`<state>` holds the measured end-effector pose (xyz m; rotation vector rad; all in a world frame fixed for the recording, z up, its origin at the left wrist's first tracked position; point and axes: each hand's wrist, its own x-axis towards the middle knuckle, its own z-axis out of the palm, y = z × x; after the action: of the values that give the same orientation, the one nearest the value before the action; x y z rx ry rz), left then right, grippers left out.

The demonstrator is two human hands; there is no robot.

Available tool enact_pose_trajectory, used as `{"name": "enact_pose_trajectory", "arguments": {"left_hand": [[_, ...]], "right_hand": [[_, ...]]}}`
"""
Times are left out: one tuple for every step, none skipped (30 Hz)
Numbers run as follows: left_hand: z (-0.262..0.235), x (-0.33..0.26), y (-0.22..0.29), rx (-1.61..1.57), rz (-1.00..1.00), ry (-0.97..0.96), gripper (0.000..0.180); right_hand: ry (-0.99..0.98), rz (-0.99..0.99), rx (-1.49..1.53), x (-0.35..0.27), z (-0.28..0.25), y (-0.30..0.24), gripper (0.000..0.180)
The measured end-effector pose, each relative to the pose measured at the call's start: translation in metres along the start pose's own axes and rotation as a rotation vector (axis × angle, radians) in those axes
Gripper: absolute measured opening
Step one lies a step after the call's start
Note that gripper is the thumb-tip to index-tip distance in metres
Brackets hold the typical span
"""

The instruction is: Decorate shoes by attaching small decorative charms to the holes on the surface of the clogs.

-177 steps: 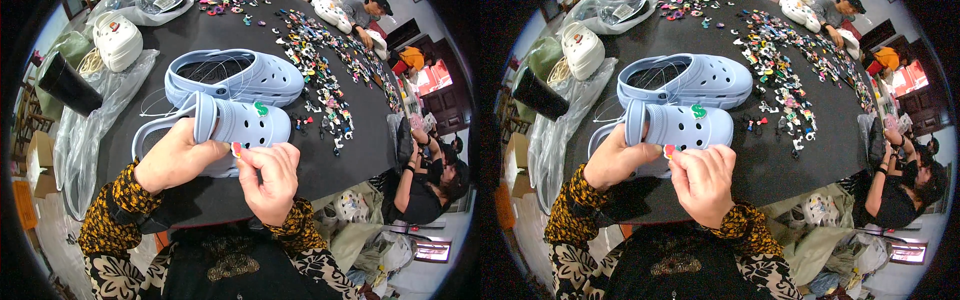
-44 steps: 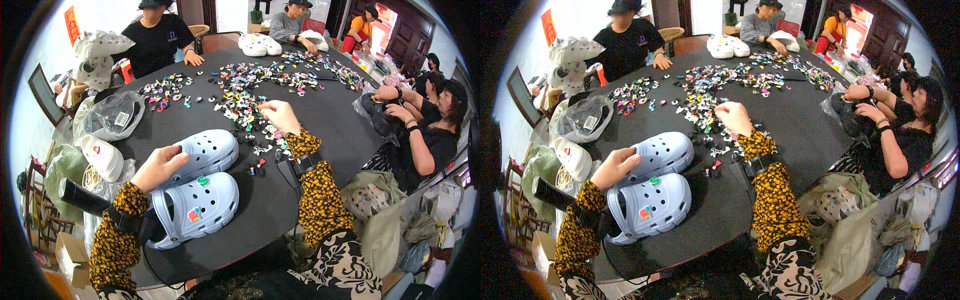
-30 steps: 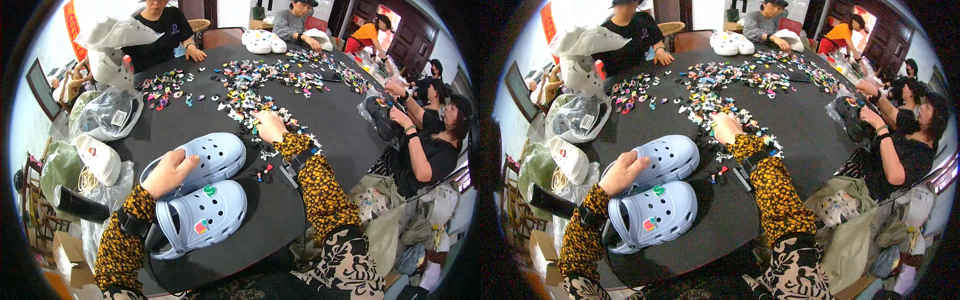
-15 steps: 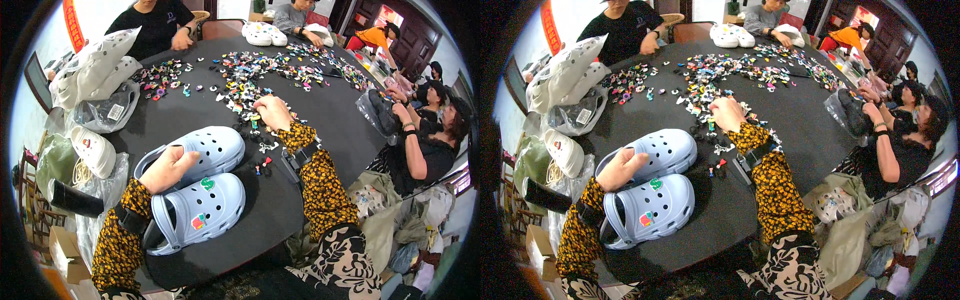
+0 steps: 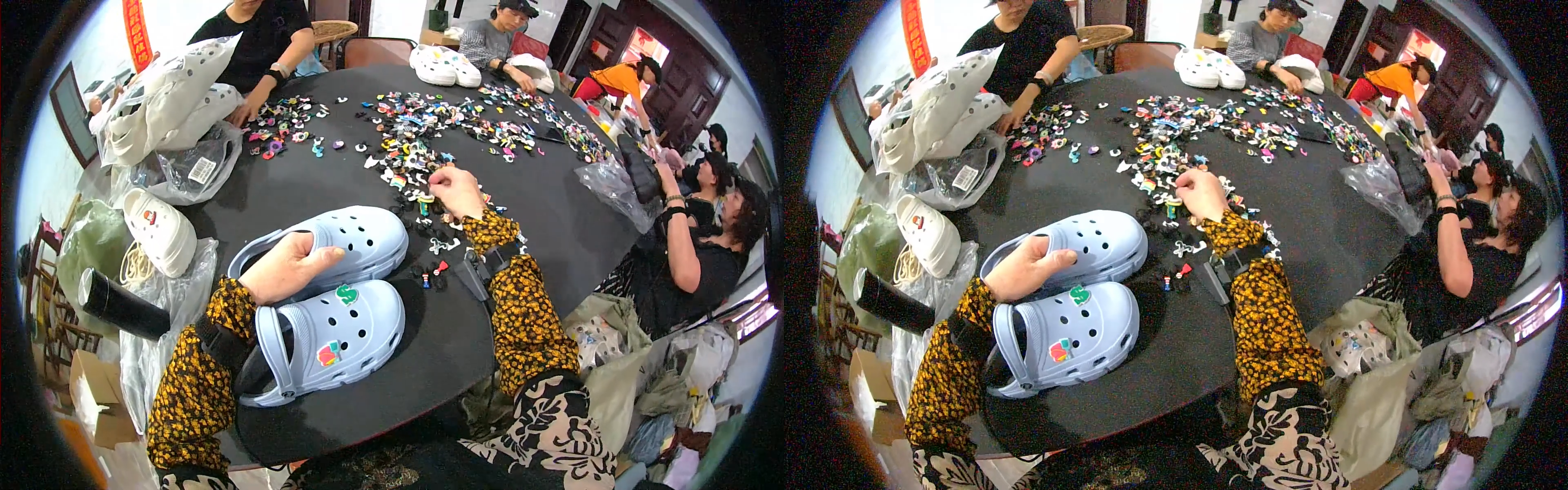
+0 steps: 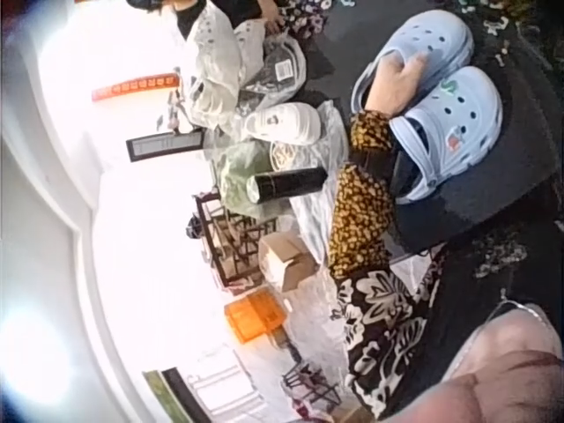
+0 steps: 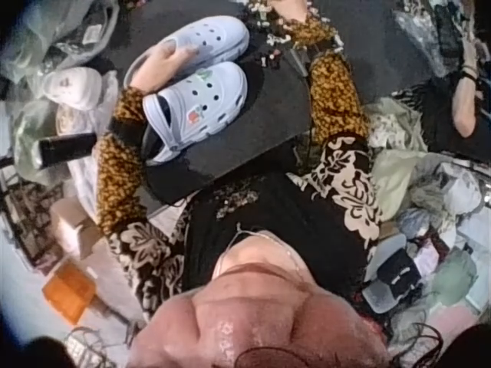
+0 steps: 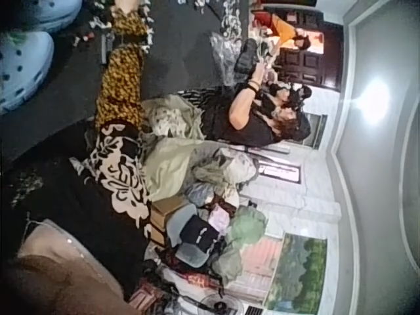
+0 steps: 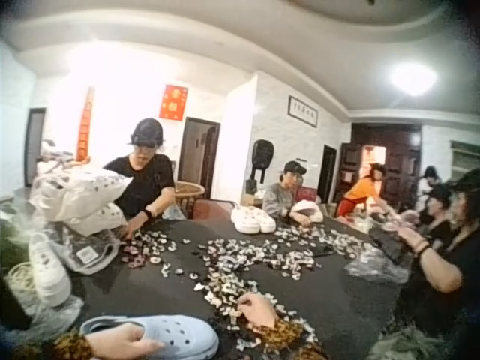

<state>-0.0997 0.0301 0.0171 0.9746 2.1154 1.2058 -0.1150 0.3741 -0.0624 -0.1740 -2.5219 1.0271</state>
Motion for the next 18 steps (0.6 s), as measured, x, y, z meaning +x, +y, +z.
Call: {"name": "enact_pose_trajectory", "arguments": {"left_hand": [[0.001,0.001,-0.003,-0.031,0.036,0.009,0.031],[0.002,0.002,-0.005,-0.034,0.038,0.011,0.031],[0.003,0.003,-0.008,-0.040,0.063,0.025,0.032],[0.003,0.003,-0.012,-0.045,0.081,0.043,0.033],[0.001,0.002,-0.014,-0.046,0.078,0.048,0.033],[-0.001,0.001,-0.017,0.006,0.060,0.059,0.034],[0.000,0.003,-0.019,0.052,0.049,0.061,0.035],[0.000,0.005,-0.019,0.047,0.053,0.056,0.035],[0.001,0.007,-0.017,0.062,0.045,0.053,0.036],[0.001,0.007,-0.016,0.078,0.038,0.052,0.037],[0.000,0.006,-0.018,0.081,0.033,0.055,0.037],[-0.001,0.004,-0.022,0.091,0.034,0.074,0.038],[-0.001,0.005,-0.024,0.098,0.037,0.089,0.039],[0.001,0.005,-0.023,0.099,0.035,0.088,0.039],[0.003,0.005,-0.020,0.043,0.067,0.096,0.041],[0.004,0.005,-0.018,-0.014,0.100,0.104,0.043],[0.003,0.005,-0.019,-0.013,0.098,0.105,0.043],[0.001,0.005,-0.021,0.061,0.069,0.115,0.044]], "right_hand": [[-0.002,0.054,0.152,-0.001,-0.003,-0.003,0.016],[-0.003,0.108,0.303,-0.002,-0.006,-0.006,0.017],[-0.004,0.107,0.299,-0.005,-0.009,-0.009,0.017],[-0.043,0.146,0.451,-0.013,-0.014,-0.022,0.018],[-0.080,0.184,0.604,-0.019,-0.018,-0.034,0.018],[-0.085,0.182,0.606,-0.023,-0.019,-0.041,0.018],[-0.110,0.163,0.609,-0.028,-0.023,-0.045,0.019],[-0.135,0.145,0.612,-0.033,-0.026,-0.049,0.020],[-0.140,0.132,0.624,-0.037,-0.029,-0.053,0.019],[-0.138,0.135,0.620,-0.041,-0.032,-0.062,0.019],[-0.129,0.139,0.623,-0.044,-0.032,-0.072,0.019],[-0.119,0.143,0.625,-0.046,-0.032,-0.080,0.019],[-0.129,0.138,0.605,-0.047,-0.032,-0.082,0.020],[-0.130,0.140,0.607,-0.049,-0.032,-0.085,0.020],[-0.141,0.101,0.609,-0.051,-0.032,-0.089,0.021],[-0.152,0.060,0.609,-0.054,-0.032,-0.095,0.022],[-0.161,0.084,0.585,-0.056,-0.033,-0.103,0.024],[-0.164,0.084,0.586,-0.056,-0.029,-0.103,0.024]]}}
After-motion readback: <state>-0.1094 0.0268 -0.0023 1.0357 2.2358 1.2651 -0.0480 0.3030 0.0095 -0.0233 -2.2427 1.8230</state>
